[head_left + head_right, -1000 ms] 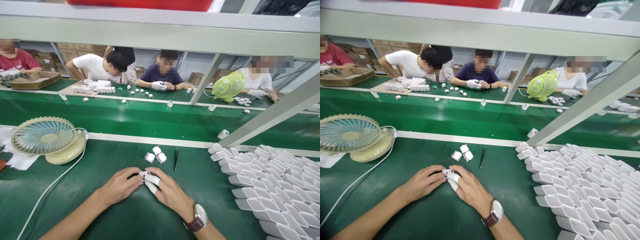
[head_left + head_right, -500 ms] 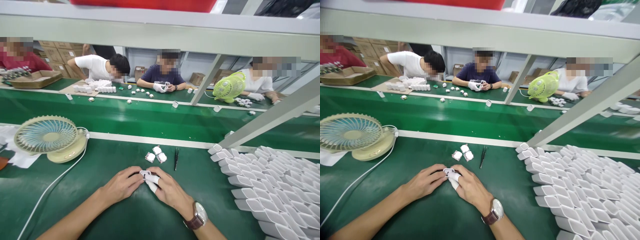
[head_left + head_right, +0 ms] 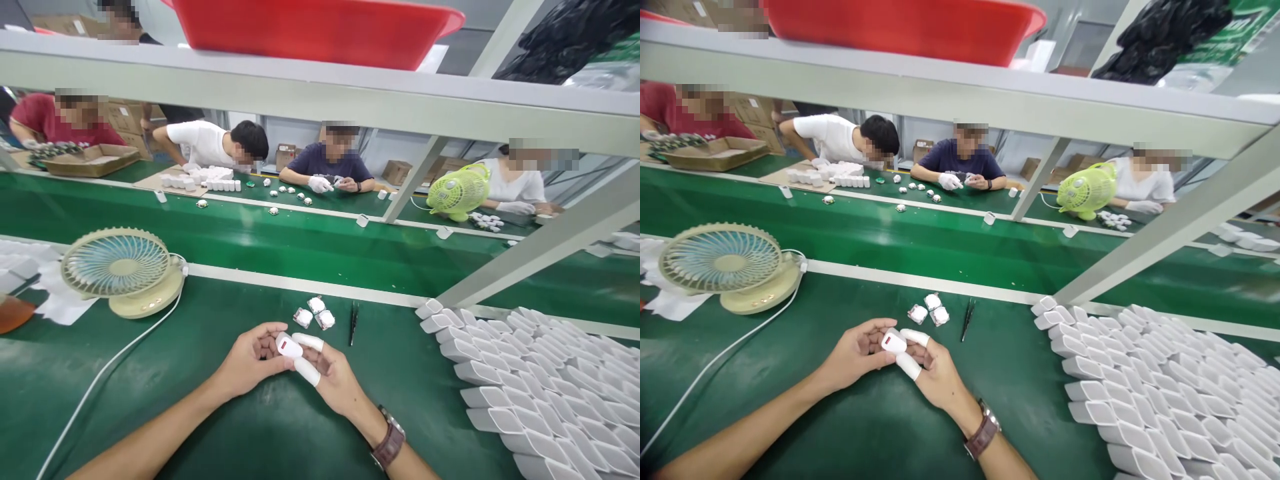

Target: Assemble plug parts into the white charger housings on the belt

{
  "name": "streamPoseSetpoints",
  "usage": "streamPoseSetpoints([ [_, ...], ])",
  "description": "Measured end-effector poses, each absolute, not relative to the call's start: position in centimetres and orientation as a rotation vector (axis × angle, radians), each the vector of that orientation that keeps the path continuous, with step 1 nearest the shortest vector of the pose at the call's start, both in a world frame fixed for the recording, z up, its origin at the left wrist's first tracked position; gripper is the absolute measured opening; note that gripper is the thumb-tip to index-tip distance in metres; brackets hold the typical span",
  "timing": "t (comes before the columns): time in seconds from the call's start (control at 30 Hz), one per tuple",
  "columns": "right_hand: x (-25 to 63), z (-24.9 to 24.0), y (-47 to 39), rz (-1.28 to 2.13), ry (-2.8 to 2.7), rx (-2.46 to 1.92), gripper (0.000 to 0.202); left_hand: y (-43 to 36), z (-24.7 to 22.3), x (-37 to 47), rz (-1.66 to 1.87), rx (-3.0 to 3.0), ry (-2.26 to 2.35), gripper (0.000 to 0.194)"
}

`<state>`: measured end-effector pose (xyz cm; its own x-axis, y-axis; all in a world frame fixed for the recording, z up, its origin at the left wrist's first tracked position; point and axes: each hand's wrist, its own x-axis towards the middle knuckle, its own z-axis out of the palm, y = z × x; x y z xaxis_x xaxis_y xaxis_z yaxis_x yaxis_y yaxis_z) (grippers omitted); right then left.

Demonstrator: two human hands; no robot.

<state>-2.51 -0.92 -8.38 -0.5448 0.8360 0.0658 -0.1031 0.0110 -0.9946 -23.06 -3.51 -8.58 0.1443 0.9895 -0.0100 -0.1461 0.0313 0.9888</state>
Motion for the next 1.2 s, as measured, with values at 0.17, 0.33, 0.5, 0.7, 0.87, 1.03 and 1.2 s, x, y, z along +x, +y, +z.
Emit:
streamPoseSetpoints([
  [0.17,-2.6,-8.9,-0.8,1.581,-1.638,-0.781,0.054,-3.4,-8.8,-23.3,1.126,1.225,1.049,0.058],
  [0.33,-2.8,-8.6,-0.9,1.269,-1.805,-0.745,0.043,-2.9,-8.8,-23.9,1.179,1.277,0.950,0.062],
  [0.5,-2.5,-7.8,-1.5,0.820,-2.140,-0.851,0.052,-2.7,-9.3,-24.1,1.138,1.365,1.020,0.041],
  [0.7,-2.3,-7.3,-2.1,0.365,-2.316,-0.942,0.060,0.9,-8.1,-25.4,1.118,1.677,1.226,0.022],
  [0.87,-1.4,-7.8,-0.6,0.157,-2.228,-0.948,0.055,9.4,-5.1,-26.9,1.096,1.851,1.721,0.022],
  [1.03,0.3,-8.6,1.6,0.083,-2.197,-1.092,0.062,14.8,-3.9,-27.7,1.132,1.783,2.010,0.015],
  [1.2,0.5,-8.1,1.3,-0.014,-2.293,-1.238,0.033,14.8,-3.4,-25.1,1.220,1.925,2.027,0.029],
])
